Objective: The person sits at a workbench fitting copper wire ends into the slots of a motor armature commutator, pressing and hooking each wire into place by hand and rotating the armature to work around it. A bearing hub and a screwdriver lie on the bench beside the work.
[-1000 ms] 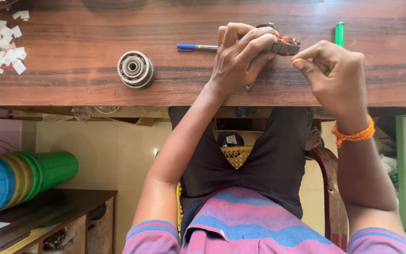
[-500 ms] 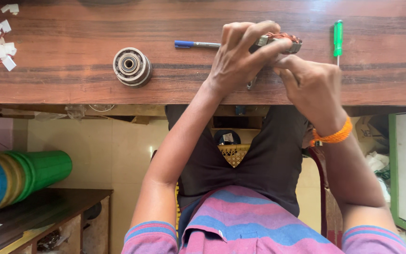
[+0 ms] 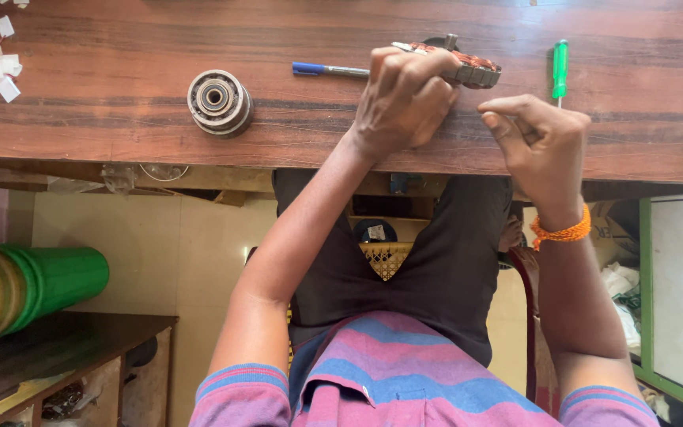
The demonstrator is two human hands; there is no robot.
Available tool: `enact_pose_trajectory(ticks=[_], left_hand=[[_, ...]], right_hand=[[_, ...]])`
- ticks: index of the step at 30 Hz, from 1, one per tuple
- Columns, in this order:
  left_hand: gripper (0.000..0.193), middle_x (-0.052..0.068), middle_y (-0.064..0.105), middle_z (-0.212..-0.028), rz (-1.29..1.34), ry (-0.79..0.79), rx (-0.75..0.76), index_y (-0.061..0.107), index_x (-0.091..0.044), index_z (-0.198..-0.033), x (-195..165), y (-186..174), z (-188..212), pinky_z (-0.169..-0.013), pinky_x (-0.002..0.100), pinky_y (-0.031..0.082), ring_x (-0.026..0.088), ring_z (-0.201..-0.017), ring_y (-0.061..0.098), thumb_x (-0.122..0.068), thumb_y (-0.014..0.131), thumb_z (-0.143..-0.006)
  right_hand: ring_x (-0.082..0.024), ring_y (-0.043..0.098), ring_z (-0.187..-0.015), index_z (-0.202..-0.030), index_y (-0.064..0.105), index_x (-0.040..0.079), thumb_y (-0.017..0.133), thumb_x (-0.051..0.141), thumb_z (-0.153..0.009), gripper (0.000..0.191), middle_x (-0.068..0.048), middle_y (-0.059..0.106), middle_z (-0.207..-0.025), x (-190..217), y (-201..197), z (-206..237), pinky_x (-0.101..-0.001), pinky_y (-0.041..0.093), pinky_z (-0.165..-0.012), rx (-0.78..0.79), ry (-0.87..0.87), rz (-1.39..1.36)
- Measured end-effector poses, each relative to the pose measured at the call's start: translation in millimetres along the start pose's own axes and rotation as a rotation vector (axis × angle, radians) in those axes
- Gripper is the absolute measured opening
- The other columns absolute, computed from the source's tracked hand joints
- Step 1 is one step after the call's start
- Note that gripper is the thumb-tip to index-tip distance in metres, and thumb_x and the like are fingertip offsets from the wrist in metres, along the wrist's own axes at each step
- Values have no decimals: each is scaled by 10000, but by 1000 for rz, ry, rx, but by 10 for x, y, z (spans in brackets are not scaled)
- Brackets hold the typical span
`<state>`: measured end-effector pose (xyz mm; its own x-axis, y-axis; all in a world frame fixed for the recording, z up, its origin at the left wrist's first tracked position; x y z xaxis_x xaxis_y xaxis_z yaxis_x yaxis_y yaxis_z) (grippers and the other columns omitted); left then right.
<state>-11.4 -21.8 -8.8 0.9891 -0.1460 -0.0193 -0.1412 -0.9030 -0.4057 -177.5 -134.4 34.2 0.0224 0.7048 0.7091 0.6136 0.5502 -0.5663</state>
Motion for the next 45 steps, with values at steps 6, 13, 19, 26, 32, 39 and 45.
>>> enact_pose_trajectory(ticks=[6,13,19,26,32,39,45], left_hand=[[177,43,491,-1349,192,-228,-7,572,-72,-900,59,-95,-39,-976,379,435,202,-1074,499,-60,748,-893],[155,47,476,-1355,186,-276,-10,585,-56,-926,58,-122,-51,-988,375,458,202,-1078,511,-43,735,-892],[140,-2,504,-1402,38,-223,35,585,-101,-906,26,-105,-66,-1048,389,378,207,-1151,502,-81,716,-864],[284,-10,586,-1367,107,-123,150,536,-134,-954,52,-66,-104,-1030,400,357,210,-1186,499,-246,797,-948],[388,-67,624,-1313,217,-245,128,459,-161,-1049,111,-47,-99,-982,391,345,187,-1133,503,-210,821,-920],[437,-92,625,-1289,226,-277,105,493,-200,-1164,110,-20,-86,-989,376,350,177,-1144,506,-238,844,-907],[368,-83,557,-1316,129,-137,104,610,-256,-1252,94,-30,-63,-1012,382,368,166,-1185,481,-317,787,-936]], right_hand=[[-62,396,-536,-1078,783,18,785,47,-1039,49,-23,566,-628,239,-23,-306,-264,254,-507,33,-58,128],[-76,616,-720,-1043,779,-21,718,-32,-1026,65,-77,732,-872,270,160,-732,-241,448,-622,34,-157,68],[-46,647,-754,-1051,775,-25,700,-17,-996,93,-60,724,-852,-7,228,-920,-214,496,-631,147,-52,-33],[-48,645,-745,-1097,775,-14,761,39,-1046,75,-60,736,-886,-238,128,-882,-200,506,-632,171,87,-144],[-33,665,-784,-1119,742,-2,743,26,-1027,96,-33,745,-957,-14,-101,-584,-194,476,-612,119,65,-169],[-79,471,-559,-1079,749,25,792,49,-1065,51,-33,602,-683,159,94,-320,-286,319,-521,58,-60,183],[-56,554,-638,-1079,723,11,724,16,-1076,5,-89,650,-776,65,308,-75,-246,428,-607,-9,-178,155]])
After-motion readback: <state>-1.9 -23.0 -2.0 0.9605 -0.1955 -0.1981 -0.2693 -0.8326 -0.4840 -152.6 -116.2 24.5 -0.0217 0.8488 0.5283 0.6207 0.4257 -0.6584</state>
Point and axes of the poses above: each hand's wrist, its own z-axis away from the middle knuckle, its own y-axis out of the palm, x = y × z, the point moved 4 cm from there along -z, towards the middle knuckle
